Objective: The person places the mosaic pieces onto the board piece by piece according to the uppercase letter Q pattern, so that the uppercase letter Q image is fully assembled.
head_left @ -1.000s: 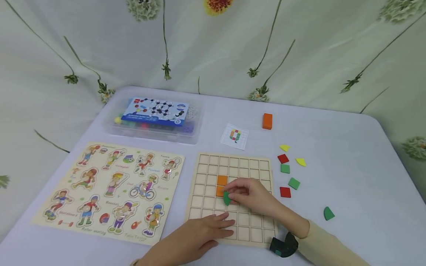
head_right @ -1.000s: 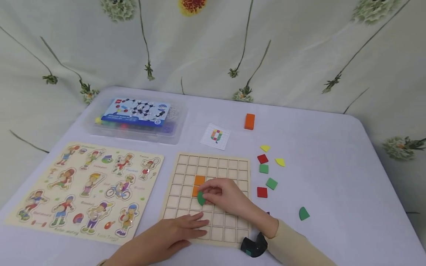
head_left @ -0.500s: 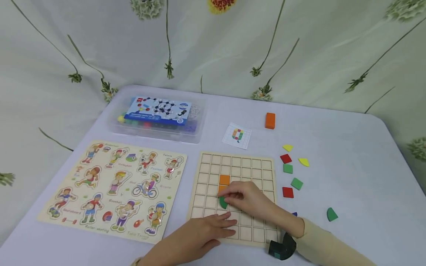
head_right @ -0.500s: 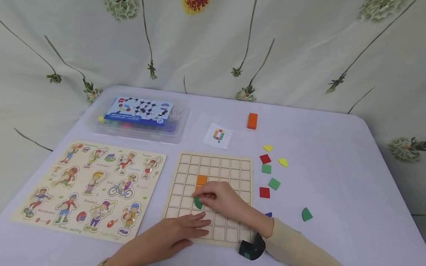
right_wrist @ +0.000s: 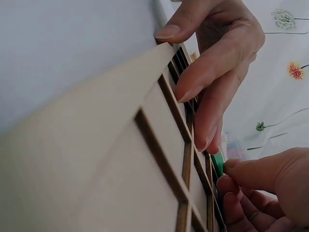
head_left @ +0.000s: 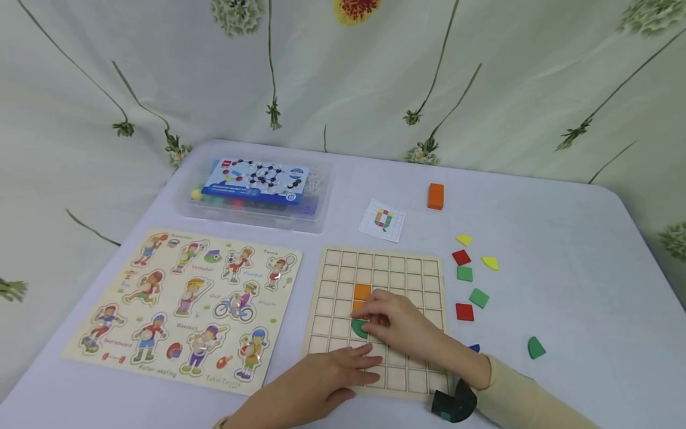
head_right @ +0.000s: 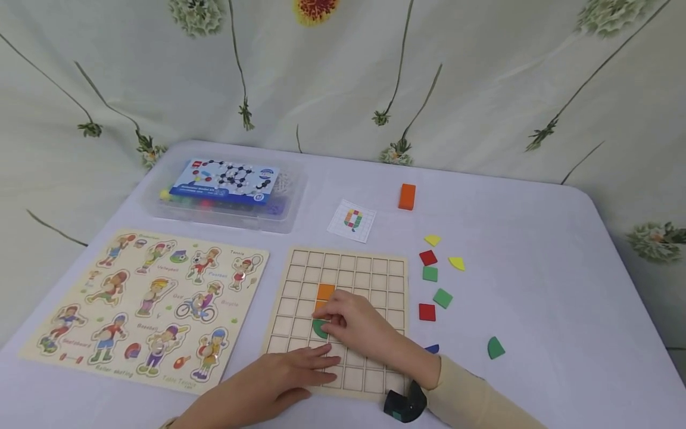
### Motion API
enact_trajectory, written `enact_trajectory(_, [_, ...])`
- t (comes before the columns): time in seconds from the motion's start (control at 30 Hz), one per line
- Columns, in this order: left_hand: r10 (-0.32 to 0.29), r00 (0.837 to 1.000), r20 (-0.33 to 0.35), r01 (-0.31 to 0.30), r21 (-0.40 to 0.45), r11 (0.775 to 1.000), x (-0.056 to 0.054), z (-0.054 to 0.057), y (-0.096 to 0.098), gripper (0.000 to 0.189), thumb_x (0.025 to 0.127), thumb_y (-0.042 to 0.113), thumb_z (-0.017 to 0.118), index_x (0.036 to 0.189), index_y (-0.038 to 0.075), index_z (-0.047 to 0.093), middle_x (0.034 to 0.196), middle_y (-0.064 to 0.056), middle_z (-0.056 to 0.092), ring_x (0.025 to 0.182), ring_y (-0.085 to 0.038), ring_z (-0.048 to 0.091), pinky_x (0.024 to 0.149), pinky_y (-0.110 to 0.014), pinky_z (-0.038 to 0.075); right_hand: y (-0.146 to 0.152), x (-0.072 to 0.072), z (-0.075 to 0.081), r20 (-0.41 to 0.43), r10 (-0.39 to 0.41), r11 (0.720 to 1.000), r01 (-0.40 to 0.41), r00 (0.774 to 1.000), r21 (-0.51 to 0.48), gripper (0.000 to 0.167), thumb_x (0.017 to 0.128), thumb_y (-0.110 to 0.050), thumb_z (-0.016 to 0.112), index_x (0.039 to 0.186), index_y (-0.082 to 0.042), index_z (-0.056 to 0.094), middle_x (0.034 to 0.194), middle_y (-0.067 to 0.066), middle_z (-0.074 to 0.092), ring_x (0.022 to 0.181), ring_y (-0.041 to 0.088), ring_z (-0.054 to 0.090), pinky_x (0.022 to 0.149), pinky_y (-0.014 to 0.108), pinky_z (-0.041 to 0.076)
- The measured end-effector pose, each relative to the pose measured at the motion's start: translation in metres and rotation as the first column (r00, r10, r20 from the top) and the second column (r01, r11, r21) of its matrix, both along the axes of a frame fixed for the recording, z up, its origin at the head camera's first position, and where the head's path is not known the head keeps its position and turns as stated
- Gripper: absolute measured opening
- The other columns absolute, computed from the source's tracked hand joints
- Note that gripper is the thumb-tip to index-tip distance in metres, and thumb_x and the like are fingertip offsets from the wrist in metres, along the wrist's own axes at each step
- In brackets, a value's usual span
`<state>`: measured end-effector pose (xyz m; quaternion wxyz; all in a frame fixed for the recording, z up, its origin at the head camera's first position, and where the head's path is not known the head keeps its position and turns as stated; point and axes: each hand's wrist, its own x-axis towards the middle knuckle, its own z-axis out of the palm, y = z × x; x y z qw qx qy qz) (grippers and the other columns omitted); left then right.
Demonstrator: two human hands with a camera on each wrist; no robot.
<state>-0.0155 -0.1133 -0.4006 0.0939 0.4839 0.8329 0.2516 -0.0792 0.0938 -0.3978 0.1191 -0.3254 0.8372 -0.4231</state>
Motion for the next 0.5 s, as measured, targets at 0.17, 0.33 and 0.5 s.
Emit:
enact_trajectory(0.17, [-0.007,1.0,-0.004,0.007,0.007,1.0,-0.001,0.0,0.001,0.044,0.082,0.006,0.07,0.125,0.012,0.062,0.136,0.003,0.048,0.13,-0.011,0.034,0.099,-0.028,0.038,0.002,0.002,0.002,-0.009,-0.003,1.0,0.003,1.0,0.018,0.015,0.085,-0.003,0.067,0.097,-0.009,0.073,0.084,-0.01,0.059,0.072,0.005,0.052,0.062,0.021,0.048])
enact_trajectory(0.33, [-0.003,1.0,-0.006,0.003,0.013,1.0,-0.002,0.0,0.001,0.044,0.082,0.006,0.07,0.125,0.011,0.062,0.136,0.003,0.048,0.13,-0.011,0.034,0.1,-0.028,0.037,0.005,0.003,0.006,-0.014,-0.016,1.0,0.016,1.0,0.019,0.013,0.085,-0.002,0.068,0.095,-0.008,0.073,0.084,-0.008,0.062,0.073,0.005,0.054,0.064,0.021,0.049])
enact_trajectory(0.5, [0.002,0.999,0.036,-0.002,-0.005,1.0,-0.001,0.002,0.001,0.045,0.083,0.006,0.069,0.127,0.013,0.06,0.137,0.003,0.047,0.131,-0.011,0.033,0.098,-0.029,0.039,0.026,0.003,0.017,0.005,-0.083,0.996,0.083,0.997,-0.025,0.017,0.085,-0.005,0.068,0.101,-0.011,0.072,0.085,-0.01,0.062,0.074,0.007,0.055,0.067,0.023,0.05])
